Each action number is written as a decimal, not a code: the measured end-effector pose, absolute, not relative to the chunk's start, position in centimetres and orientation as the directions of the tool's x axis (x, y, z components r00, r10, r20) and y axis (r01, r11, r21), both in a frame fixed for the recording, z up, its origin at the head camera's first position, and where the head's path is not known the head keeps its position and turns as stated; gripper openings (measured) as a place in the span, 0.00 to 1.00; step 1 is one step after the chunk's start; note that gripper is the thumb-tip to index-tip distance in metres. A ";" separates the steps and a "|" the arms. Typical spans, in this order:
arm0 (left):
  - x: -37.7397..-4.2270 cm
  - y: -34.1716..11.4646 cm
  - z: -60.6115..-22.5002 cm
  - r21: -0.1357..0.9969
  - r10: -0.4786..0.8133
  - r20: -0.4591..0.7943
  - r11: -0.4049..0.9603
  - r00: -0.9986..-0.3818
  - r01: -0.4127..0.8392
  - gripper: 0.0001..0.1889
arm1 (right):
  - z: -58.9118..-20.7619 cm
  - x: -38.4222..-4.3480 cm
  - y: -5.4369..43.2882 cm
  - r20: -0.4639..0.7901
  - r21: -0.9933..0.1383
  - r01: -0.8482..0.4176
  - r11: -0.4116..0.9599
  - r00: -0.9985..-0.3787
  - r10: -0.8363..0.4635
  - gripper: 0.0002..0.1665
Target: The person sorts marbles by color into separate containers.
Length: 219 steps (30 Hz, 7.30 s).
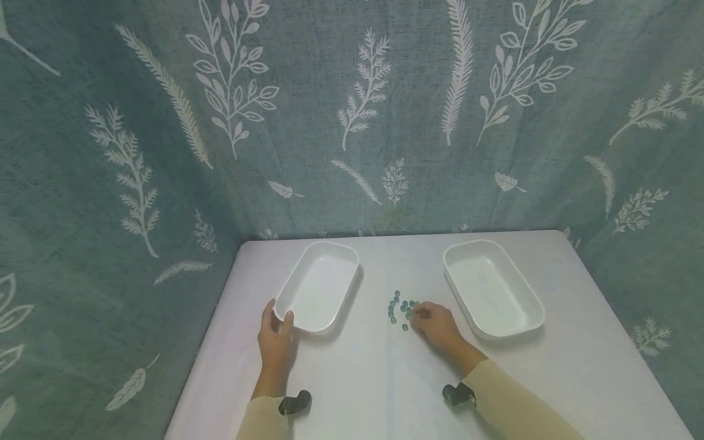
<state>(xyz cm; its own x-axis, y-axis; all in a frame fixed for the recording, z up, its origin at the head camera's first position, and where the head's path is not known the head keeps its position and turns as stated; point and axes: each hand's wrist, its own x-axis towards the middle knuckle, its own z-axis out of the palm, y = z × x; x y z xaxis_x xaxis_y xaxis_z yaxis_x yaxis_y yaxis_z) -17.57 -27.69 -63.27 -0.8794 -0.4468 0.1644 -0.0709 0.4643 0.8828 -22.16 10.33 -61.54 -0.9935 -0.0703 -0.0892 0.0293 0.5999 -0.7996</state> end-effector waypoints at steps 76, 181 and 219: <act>-17.8 -27.9 -63.0 0.890 -0.445 0.164 0.452 -0.880 -0.063 0.33 | -56.6 -27.8 0.2 -0.025 -0.872 -0.080 0.482 -0.978 -0.207 0.14; -16.4 -26.5 -62.4 0.856 -0.468 0.184 0.508 -0.864 -0.092 0.31 | -61.9 -23.8 11.9 -0.106 -0.817 0.086 0.570 -0.994 -0.001 0.21; -16.3 -26.4 -62.1 0.862 -0.459 0.179 0.500 -0.870 -0.087 0.32 | -61.9 -23.7 11.5 -0.052 -0.841 0.035 0.540 -0.998 -0.017 0.20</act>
